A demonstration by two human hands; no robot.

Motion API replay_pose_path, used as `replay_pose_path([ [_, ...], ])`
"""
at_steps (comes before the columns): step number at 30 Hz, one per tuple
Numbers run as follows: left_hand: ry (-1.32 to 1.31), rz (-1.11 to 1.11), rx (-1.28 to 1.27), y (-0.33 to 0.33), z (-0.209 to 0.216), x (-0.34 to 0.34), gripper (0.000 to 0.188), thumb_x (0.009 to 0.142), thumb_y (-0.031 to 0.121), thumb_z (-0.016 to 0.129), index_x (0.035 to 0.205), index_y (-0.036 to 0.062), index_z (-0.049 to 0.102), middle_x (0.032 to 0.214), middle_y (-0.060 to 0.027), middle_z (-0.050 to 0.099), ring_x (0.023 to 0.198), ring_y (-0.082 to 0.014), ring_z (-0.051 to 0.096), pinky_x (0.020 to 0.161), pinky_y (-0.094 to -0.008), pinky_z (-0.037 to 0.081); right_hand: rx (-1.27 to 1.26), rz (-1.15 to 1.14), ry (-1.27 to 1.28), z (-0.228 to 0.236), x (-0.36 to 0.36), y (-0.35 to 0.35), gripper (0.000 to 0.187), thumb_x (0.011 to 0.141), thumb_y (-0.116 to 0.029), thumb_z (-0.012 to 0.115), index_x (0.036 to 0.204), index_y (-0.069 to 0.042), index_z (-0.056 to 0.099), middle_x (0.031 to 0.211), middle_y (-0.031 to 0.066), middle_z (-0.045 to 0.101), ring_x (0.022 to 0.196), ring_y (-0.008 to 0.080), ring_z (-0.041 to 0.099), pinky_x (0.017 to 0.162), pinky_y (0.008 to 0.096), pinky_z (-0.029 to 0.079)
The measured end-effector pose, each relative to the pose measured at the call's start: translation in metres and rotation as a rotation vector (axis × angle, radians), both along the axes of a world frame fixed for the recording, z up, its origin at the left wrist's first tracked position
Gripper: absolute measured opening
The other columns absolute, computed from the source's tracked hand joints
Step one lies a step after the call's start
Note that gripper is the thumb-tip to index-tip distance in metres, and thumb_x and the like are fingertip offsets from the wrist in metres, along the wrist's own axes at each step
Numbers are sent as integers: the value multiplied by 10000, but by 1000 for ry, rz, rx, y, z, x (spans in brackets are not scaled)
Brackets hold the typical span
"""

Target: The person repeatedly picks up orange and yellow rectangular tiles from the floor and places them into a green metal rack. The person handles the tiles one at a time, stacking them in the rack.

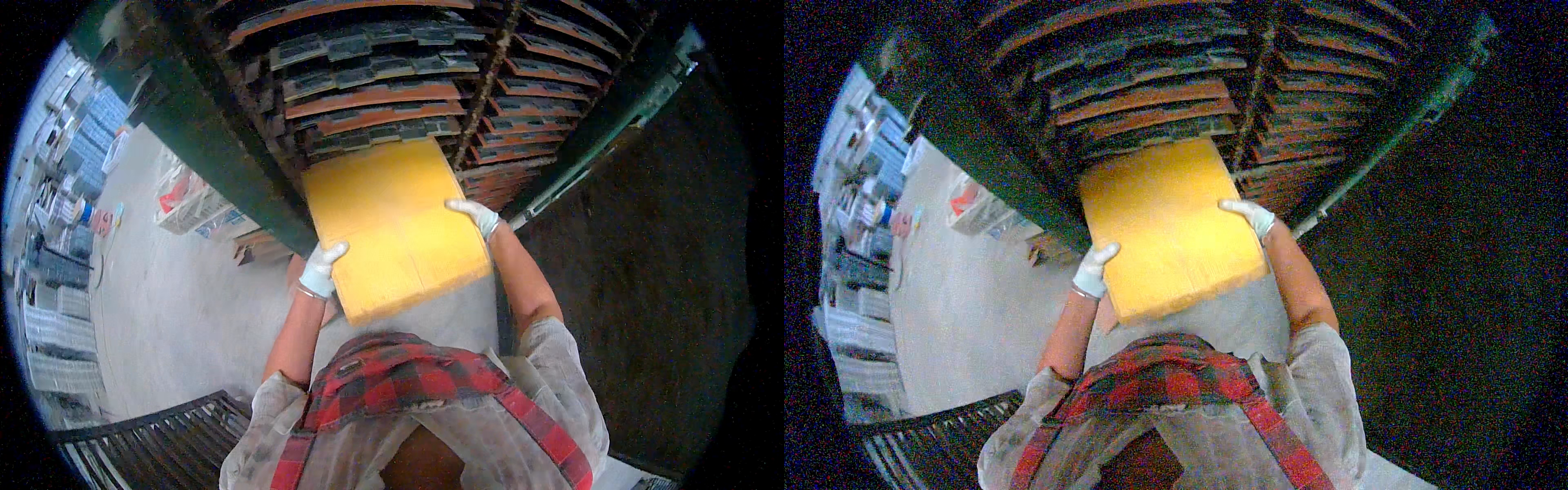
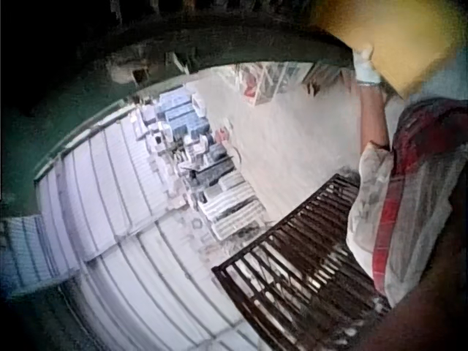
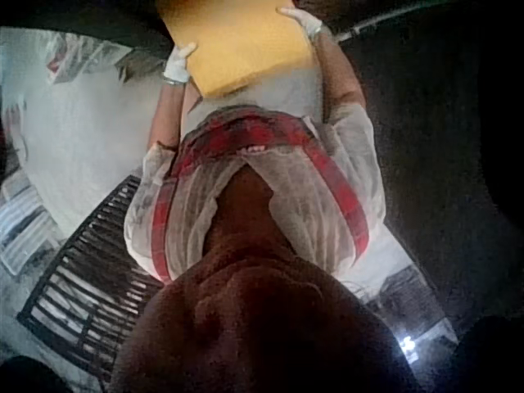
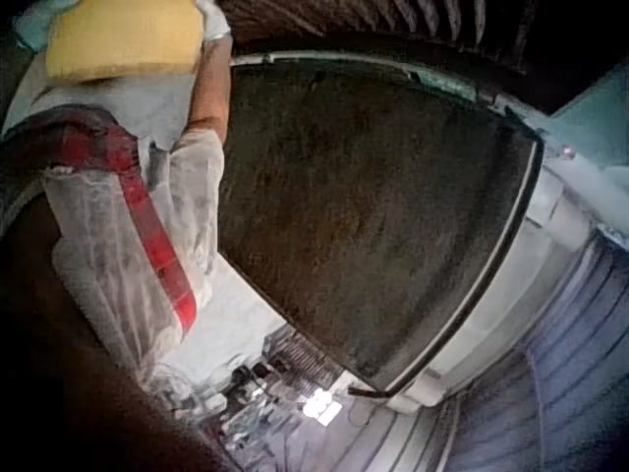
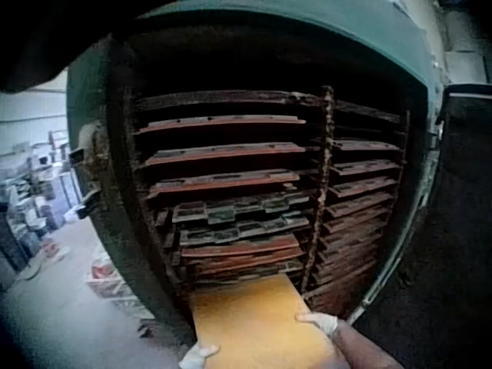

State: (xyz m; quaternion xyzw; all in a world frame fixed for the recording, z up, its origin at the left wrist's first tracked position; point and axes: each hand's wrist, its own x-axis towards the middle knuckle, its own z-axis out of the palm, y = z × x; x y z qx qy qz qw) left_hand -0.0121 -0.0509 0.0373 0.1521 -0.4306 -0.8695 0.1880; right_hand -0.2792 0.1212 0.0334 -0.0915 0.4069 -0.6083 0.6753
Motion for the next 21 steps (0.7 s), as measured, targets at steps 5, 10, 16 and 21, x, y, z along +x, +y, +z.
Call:
replay_pose_path([
  [5,-68,-28,-18,35,21,33,519,675,122,590,1133,18,370,1071,-85,470,959,-194,467,815,-305,378,-50,58,461,-46,23,49,515,664,-265,619,1065,14,455,999,113,530,899,201,518,795,317,400],
  [10,-134,-35,-269,55,40,52,526,647,107,625,1110,12,394,1044,-85,490,944,-177,476,810,-279,377,-218,-11,696,9,46,83,520,596,-167,665,1055,-12,473,1016,74,526,936,186,492,827,309,371],
  [16,-210,-56,-1033,29,83,50,208,739,118,478,898,20,570,916,-106,570,880,-176,525,808,-288,391,-286,103,1175,44,28,82,275,715,-123,512,977,-42,541,1002,98,535,964,195,481,854,307,361],
  [21,15,232,-1923,-7,72,26,247,705,109,440,920,70,554,938,-104,551,917,-259,505,831,-347,374,-317,71,2273,29,6,50,372,775,-122,357,1144,-93,392,1187,70,398,1100,190,364,942,296,263],
])
